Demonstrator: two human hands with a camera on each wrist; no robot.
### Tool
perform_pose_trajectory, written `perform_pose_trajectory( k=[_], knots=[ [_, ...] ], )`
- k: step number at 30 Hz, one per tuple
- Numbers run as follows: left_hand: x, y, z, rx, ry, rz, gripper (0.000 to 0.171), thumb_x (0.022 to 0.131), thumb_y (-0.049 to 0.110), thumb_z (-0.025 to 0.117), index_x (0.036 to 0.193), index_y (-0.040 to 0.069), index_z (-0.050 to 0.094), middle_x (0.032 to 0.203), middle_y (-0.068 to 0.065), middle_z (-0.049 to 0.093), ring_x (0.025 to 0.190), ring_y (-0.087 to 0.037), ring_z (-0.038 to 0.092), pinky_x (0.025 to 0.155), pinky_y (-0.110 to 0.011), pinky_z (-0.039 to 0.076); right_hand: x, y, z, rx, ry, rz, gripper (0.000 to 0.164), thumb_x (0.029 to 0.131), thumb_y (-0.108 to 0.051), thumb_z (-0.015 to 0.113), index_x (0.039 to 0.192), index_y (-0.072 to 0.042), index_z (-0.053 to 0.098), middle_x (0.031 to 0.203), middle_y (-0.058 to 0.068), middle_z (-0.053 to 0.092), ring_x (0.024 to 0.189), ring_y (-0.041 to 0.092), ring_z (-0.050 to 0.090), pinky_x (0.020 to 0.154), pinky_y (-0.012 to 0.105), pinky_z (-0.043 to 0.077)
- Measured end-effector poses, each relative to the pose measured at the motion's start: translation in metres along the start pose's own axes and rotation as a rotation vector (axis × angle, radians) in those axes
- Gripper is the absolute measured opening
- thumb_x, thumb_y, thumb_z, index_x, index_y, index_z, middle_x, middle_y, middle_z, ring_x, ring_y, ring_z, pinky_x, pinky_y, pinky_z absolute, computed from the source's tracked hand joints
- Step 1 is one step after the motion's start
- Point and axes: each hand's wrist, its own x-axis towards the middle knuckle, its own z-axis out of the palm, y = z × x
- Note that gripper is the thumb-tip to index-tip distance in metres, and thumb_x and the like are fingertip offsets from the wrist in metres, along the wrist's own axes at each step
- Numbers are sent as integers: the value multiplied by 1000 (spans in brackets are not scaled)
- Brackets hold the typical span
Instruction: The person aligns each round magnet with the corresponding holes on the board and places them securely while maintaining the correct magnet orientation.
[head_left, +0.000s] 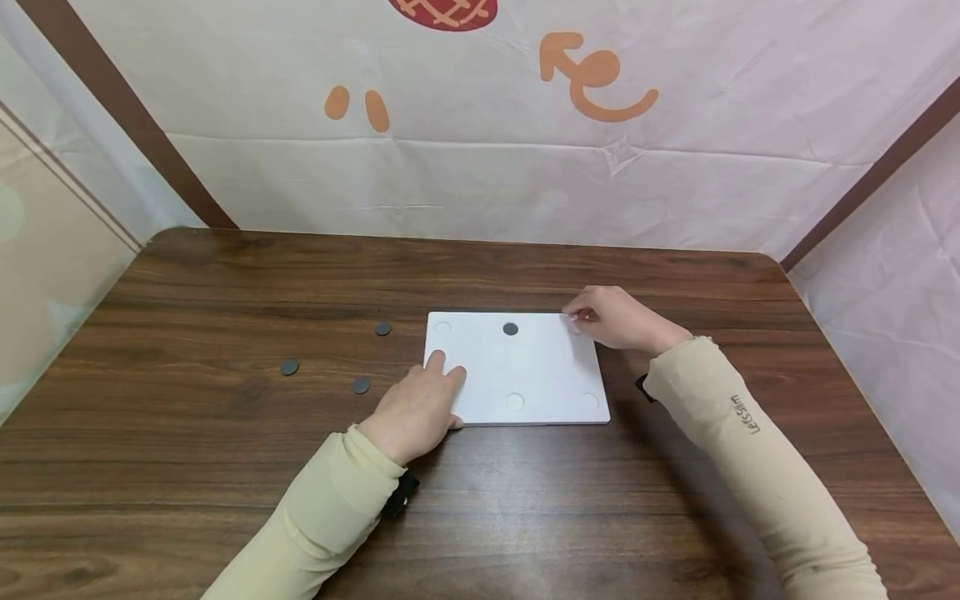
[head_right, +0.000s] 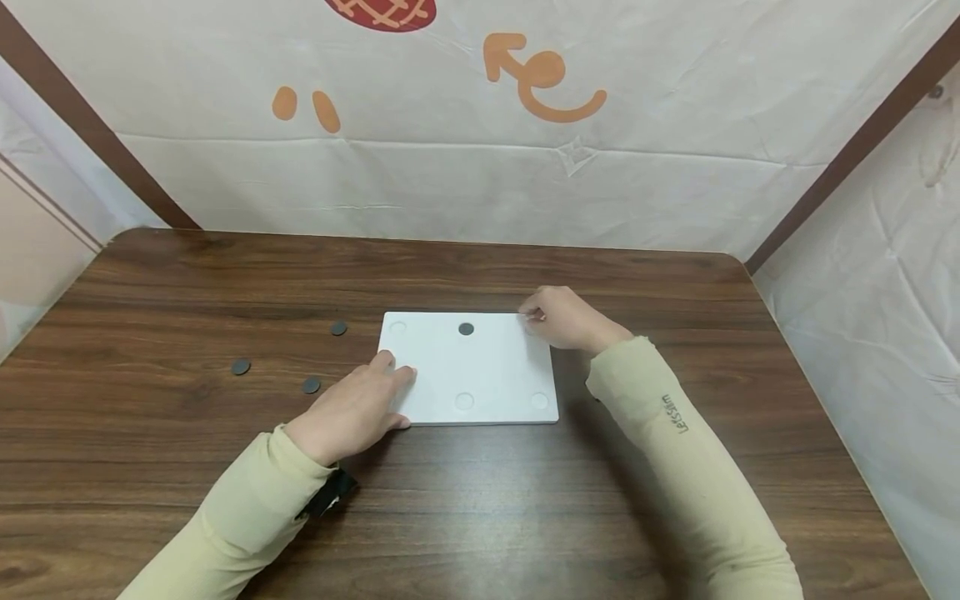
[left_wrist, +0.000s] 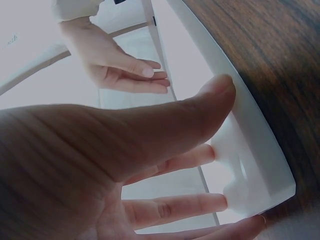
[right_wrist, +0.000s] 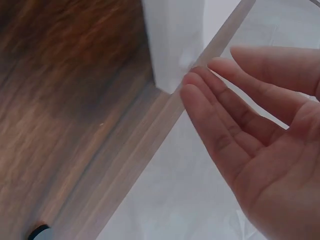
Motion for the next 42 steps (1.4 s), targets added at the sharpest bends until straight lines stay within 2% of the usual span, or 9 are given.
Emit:
perform_pose_trajectory(
  k=[11, 19, 28, 36, 42],
  knots=[
    [0, 0, 0, -4, 2, -1, 33, 81, 14, 76, 105, 0, 58, 96, -18, 48, 74, -33, 53, 61, -40, 50, -9, 9, -1, 23, 18, 35, 27, 92, 0, 55, 115, 4, 66, 107, 17, 65, 92, 26, 62, 78, 40, 50],
    [0, -1, 0, 2, -2, 0, 35, 81, 14, 76, 106, 0, 57, 97, -18, 48, 74, -34, 54, 61, -41, 50, -19, 19, -7, 30, 29, 66, 27, 94, -3, 53, 116, 2, 66, 115, 20, 65, 105, 34, 62, 88, 47, 50],
    [0, -1, 0, 2, 1, 4, 34, 81, 14, 77, 105, 0, 57, 96, -18, 48, 74, -34, 54, 61, -41, 50, -28, 28, -11, 26, 39, 108, 28, 93, -2, 53, 118, -1, 66, 117, 19, 65, 109, 36, 61, 92, 48, 48],
    [-1, -1, -1, 10, 2, 6, 36, 80, 14, 77, 107, 0, 58, 98, -19, 49, 75, -34, 55, 61, -40, 50, -33, 35, -9, 45, 68, 185, 28, 92, -1, 53, 116, -1, 67, 116, 22, 65, 108, 36, 61, 87, 49, 49],
    [-1, -1, 0, 5, 13, 13, 35, 79, 14, 78, 104, 0, 58, 96, -19, 49, 73, -34, 54, 61, -40, 50, -39, 37, -13, 27, 73, 247, 28, 91, -1, 55, 117, 0, 67, 120, 23, 63, 115, 41, 57, 92, 53, 47]
  ],
)
